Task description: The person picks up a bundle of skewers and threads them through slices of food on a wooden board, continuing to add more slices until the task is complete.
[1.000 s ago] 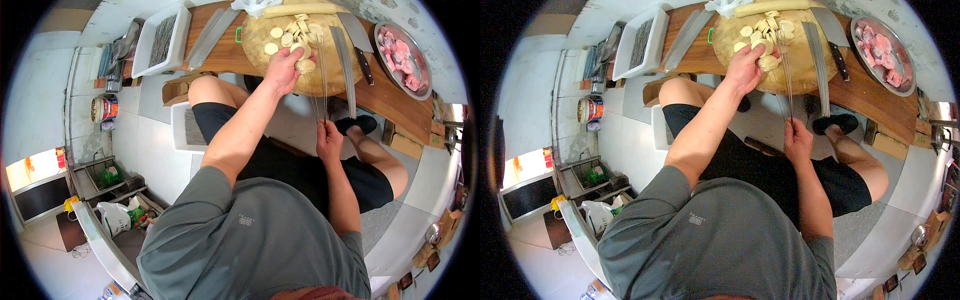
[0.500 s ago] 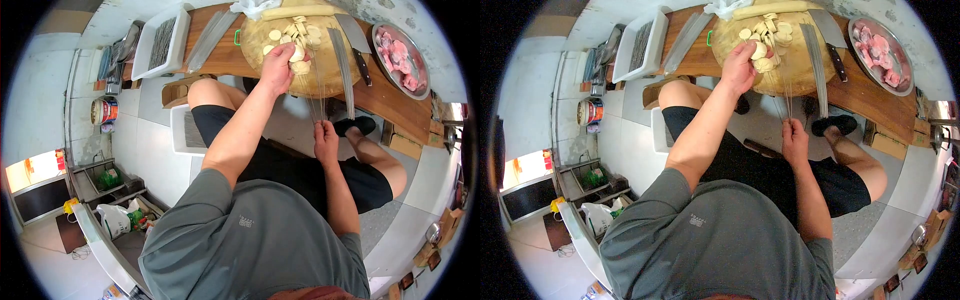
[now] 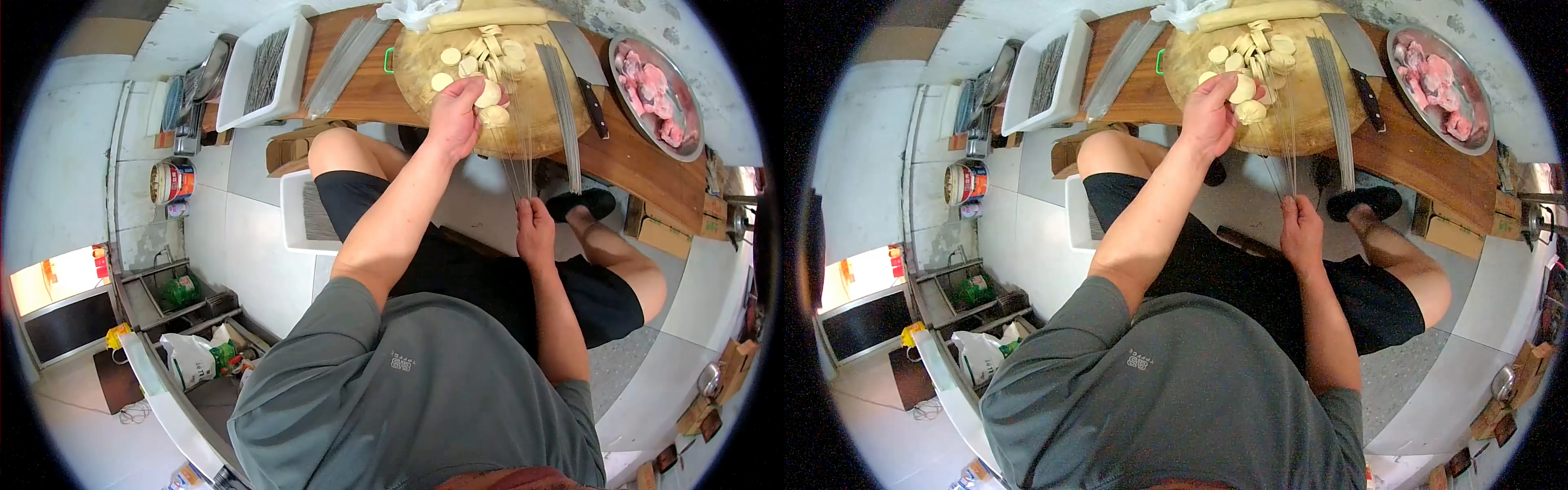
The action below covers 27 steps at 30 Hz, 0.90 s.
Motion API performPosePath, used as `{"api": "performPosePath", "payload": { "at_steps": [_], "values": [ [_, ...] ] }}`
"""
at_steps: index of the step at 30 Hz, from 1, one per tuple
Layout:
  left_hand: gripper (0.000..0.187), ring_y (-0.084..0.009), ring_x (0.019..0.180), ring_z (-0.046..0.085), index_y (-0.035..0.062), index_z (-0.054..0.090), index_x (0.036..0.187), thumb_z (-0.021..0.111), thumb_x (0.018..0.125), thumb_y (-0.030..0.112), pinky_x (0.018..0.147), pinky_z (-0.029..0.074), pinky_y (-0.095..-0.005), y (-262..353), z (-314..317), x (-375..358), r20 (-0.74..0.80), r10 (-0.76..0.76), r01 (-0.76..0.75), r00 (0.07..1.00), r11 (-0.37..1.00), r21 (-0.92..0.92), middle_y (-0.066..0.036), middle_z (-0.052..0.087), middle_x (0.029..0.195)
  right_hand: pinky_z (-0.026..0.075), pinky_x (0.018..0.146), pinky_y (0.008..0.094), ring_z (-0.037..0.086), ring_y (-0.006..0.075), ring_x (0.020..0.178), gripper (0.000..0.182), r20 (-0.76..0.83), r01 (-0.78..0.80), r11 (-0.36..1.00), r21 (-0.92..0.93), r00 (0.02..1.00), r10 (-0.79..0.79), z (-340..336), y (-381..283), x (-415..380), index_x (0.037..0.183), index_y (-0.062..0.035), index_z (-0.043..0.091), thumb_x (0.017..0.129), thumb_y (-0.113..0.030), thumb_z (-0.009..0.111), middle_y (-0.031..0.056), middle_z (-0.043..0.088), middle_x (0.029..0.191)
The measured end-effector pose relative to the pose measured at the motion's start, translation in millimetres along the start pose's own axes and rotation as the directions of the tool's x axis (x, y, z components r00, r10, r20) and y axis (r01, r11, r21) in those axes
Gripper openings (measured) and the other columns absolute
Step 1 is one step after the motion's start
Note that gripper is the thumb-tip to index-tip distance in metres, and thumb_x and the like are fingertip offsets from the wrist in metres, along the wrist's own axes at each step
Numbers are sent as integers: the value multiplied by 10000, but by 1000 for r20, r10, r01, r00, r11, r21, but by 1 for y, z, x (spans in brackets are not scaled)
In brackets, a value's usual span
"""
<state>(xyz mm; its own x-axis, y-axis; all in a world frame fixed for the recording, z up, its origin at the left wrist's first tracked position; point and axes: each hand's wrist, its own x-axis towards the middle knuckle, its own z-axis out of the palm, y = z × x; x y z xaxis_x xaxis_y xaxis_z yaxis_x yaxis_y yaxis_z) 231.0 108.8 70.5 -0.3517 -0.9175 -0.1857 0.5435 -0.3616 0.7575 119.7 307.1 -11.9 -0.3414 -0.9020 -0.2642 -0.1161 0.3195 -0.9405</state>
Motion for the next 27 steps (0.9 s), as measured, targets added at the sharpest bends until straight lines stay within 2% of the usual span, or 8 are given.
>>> {"api": "performPosePath", "payload": {
  "at_steps": [6, 16, 19, 25, 27],
  "values": [
    [237, -244, 838, 663, -40, 581, 991, 539, 948, 189, 744, 547, -344, -1, 0, -1, 14, 3, -3, 1000, 1000, 3, -144, 654, 910, 407, 600, 311, 423, 142, 635, 291, -23, -12, 999, -34, 1000, 11, 1, -3, -2, 848, 5, 519, 960, -263, 505, 90, 458, 649],
    [249, -237, 853, 656, -51, 582, 1016, 500, 960, 178, 753, 544, -344, 0, 5, -4, 74, 25, -29, 997, 998, 53, -152, 652, 951, 389, 549, 305, 398, 121, 600, 294, -61, 73, 997, 26, 996, -71, 6, 6, -1, 814, 1, 513, 962, -253, 512, 65, 430, 610],
    [262, -204, 790, 653, -49, 610, 952, 524, 957, 198, 716, 535, -314, 1, 12, -7, 65, 35, -39, 997, 997, 64, -139, 660, 880, 382, 540, 299, 385, 108, 602, 293, -63, 79, 996, 50, 995, -75, 7, 7, -1, 802, -1, 504, 964, -245, 512, 52, 417, 604],
    [251, -196, 803, 653, -48, 617, 941, 520, 956, 184, 729, 529, -308, 0, 15, -9, 44, 32, -34, 999, 999, 43, -133, 661, 884, 371, 529, 288, 373, 97, 596, 304, -71, 98, 992, 75, 993, -93, 7, 3, 0, 785, -4, 490, 965, -248, 515, 36, 410, 602],
    [239, -238, 849, 653, -52, 581, 1010, 501, 962, 168, 763, 537, -336, -1, 10, -7, 79, 28, -33, 997, 998, 63, -147, 647, 946, 370, 527, 290, 373, 98, 595, 306, -69, 101, 991, 83, 993, -95, 7, 3, 0, 785, -4, 489, 965, -249, 516, 34, 410, 603]
  ]
}}
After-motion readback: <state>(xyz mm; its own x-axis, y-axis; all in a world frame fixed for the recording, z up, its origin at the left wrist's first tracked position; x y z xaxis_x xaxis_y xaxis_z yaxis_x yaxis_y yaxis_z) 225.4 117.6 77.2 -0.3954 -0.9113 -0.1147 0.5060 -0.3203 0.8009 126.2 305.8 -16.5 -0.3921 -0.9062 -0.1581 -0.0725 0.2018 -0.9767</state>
